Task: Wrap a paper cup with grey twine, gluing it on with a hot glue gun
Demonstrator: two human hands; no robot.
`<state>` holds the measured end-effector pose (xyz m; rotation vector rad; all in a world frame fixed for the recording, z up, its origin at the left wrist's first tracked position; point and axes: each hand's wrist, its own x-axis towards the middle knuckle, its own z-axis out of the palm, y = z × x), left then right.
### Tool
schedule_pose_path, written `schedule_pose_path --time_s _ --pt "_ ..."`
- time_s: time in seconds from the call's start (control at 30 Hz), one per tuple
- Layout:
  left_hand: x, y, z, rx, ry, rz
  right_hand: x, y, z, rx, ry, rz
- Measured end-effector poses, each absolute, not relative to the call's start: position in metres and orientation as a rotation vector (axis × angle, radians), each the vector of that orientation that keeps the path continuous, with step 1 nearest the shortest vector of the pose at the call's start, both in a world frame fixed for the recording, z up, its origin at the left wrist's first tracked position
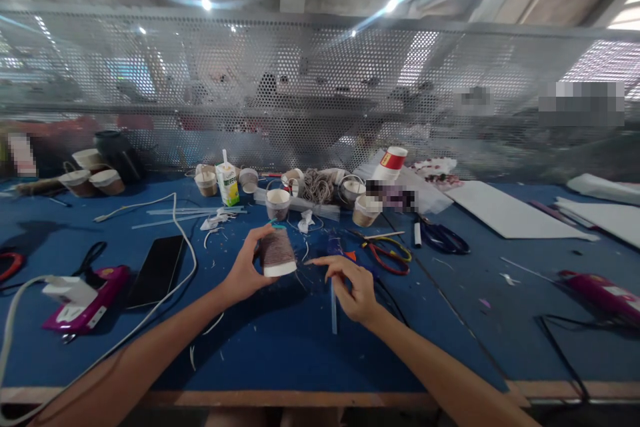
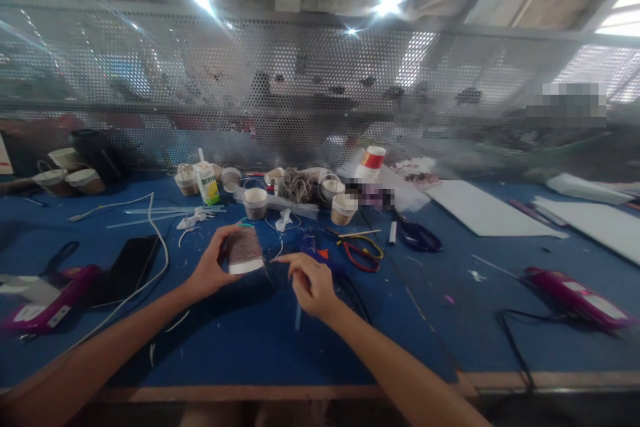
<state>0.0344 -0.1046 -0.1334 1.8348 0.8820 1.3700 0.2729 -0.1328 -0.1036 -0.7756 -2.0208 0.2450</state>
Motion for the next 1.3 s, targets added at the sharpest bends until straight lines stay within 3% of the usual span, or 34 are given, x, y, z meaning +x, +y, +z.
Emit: schedule_pose_path --time_s 0.2,0.43,0.73,0.87,1.0,1.17,1.3 --pt "0.037 -0.108 -0.131 1.731 0.824 1.308 0.267 -0.136 -0.100 -0.541 -2.430 -0.068" --pt "0.035 -0.105 -0.132 1.640 0.753 1.334 0.271 -0.131 -0.100 -0.551 -2.510 -0.383" --pt "0.035 -0.099 -0.133 1.628 0.722 1.429 0.279 -0.130 -0.105 -0.555 -2.437 -0.471" --pt "0.033 -0.098 -0.132 1.618 0.701 1.421 0.282 -0.132 -0.110 -0.627 -2.201 -0.303" --pt "0.035 -0.100 -0.134 1.576 0.690 1.360 0.276 -0.131 -0.107 -0.735 -2.005 0.152" --pt "0.042 -0.106 -0.142 1.454 0.641 1.287 0.265 -0.125 -0.108 -0.758 -2.152 0.584" --pt "0.046 -0.110 -0.144 1.501 0.607 1.198 0.263 -0.118 -0.125 -0.795 -2.145 0.687"
